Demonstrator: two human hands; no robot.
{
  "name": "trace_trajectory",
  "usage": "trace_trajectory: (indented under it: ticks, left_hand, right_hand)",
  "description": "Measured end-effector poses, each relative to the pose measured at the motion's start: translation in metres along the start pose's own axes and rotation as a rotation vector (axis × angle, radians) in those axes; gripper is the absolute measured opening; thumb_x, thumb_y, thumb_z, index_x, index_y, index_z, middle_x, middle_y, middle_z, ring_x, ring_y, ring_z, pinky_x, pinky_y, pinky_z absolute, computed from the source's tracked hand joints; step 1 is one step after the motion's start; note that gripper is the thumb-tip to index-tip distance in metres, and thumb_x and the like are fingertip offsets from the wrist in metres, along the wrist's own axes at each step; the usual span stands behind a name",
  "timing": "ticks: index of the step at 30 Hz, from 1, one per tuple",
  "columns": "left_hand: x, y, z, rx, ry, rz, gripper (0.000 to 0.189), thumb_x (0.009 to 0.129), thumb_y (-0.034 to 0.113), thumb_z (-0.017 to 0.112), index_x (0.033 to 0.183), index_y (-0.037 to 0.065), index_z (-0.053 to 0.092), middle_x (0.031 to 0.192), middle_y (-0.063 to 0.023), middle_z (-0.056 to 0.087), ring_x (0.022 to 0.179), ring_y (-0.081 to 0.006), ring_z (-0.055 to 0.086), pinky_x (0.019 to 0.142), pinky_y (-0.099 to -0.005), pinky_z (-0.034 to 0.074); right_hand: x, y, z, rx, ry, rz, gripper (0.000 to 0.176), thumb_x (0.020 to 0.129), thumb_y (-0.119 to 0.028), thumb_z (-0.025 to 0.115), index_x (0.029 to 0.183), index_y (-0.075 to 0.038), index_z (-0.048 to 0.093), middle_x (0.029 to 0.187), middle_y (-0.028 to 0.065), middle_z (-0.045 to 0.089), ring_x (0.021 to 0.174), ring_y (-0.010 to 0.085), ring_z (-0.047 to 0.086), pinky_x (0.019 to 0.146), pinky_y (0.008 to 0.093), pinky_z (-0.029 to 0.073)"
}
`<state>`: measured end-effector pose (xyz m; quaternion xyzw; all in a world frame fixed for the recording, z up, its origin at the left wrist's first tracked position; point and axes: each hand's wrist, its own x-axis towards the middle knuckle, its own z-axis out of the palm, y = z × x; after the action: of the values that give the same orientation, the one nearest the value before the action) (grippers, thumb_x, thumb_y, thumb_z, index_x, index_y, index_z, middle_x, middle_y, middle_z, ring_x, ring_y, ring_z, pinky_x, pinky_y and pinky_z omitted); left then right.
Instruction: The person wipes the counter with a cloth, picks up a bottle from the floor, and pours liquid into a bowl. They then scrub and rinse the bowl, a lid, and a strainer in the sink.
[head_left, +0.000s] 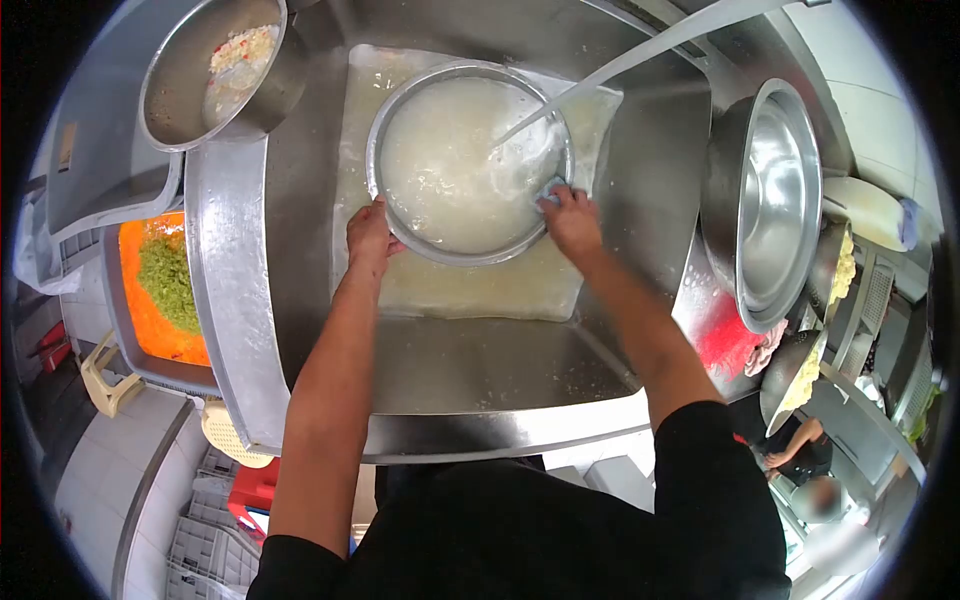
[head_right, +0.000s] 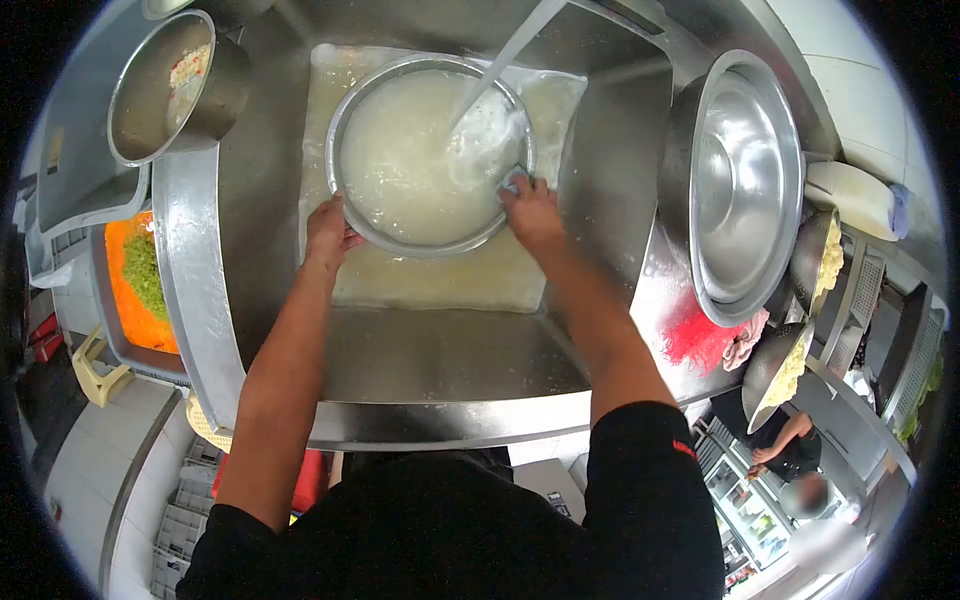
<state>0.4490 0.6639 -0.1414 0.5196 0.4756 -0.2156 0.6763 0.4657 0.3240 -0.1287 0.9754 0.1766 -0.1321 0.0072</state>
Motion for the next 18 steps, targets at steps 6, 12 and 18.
trace_trajectory:
  ticks: [6,12,18]
  left_hand:
    - [0.003,-0.002,0.000,0.057,0.014,-0.018,0.034,0.098,0.039,0.052,0.103,0.006,0.057,0.091,-0.0078,0.065,0.070,-0.0196,0.065,0.060,-0.0345,0.057]
    - [0.003,-0.002,-0.031,0.195,-0.229,-0.178,0.036,0.097,0.036,0.054,0.112,0.004,0.056,0.094,-0.0093,0.065,0.076,-0.0203,0.066,0.062,-0.0341,0.057]
    - [0.006,0.009,-0.026,0.178,-0.330,0.043,0.041,0.096,0.030,0.052,0.131,0.010,0.051,0.109,-0.0117,0.064,0.087,-0.0220,0.067,0.076,-0.0364,0.056]
  right_hand:
    - [-0.057,-0.114,0.046,0.239,0.147,-0.086,0.026,0.079,-0.009,0.059,0.103,-0.012,0.069,0.112,0.0130,0.058,0.101,0.0338,0.054,0.092,0.0456,0.046]
    - [-0.025,-0.015,0.037,-0.056,-0.137,-0.089,0.023,0.080,-0.011,0.057,0.100,-0.015,0.068,0.100,0.0111,0.063,0.097,0.0296,0.060,0.090,0.0421,0.048]
    - [-0.001,-0.071,0.019,0.079,-0.292,0.068,0.021,0.077,-0.007,0.059,0.097,-0.002,0.064,0.106,0.0160,0.063,0.093,0.0350,0.063,0.083,0.0442,0.053]
